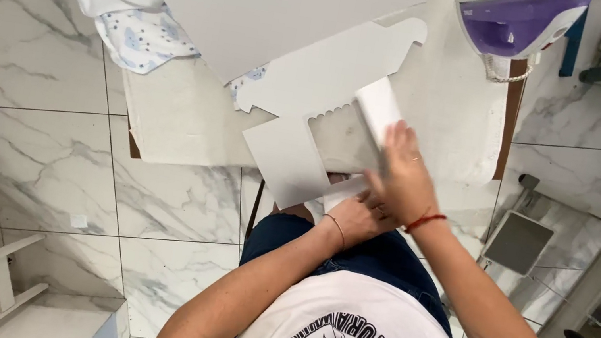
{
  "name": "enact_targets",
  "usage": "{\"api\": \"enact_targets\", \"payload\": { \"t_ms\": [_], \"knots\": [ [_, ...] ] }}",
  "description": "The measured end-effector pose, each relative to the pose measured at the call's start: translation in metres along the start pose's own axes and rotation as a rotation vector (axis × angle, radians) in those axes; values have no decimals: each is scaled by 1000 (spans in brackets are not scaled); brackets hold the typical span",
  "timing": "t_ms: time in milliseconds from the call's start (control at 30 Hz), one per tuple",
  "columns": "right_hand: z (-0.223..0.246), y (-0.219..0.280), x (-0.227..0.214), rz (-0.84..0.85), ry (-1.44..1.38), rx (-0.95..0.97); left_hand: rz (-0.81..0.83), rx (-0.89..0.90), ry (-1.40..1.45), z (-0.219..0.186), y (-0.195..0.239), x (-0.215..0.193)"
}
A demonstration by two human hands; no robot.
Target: The person assembles two white cardboard boxes with clear windows on a tiled floor. They fold the flaps, tuck tabs, and press the sides to form each box, then place the finished boxes on a nearby table.
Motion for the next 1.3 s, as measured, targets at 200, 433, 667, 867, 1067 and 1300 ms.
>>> {"api": "enact_targets", "payload": {
  "t_ms": [200,433,667,867,1067,1300],
  "knots": [
    [-14,-5,45,309,-10,71,30,-340,695,34,25,-40],
    [-5,-3,50,179,112,17,-573,-1722,700,109,172,-33],
    [26,-13,43,439,192,221,-60,-1499,744,70,112,-76],
    [11,-9,67,452,211,211,84,-1038,756,48,41,-89],
    [-10,1,51,353,31,19,295,-1044,658,56,7,-51],
    [-89,6,25,71,-409,348,371,-1199,839,73,3,-4]
  ]
}}
Point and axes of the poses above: each hand's wrist, its own y-axis away from the middle knuckle, its own x-axis out of the palm, z = x × y, the point moved 5 cm from there along -y, towards the middle knuckle, and after that the axes turned 7 degrees about z, right-handed, at the moved point
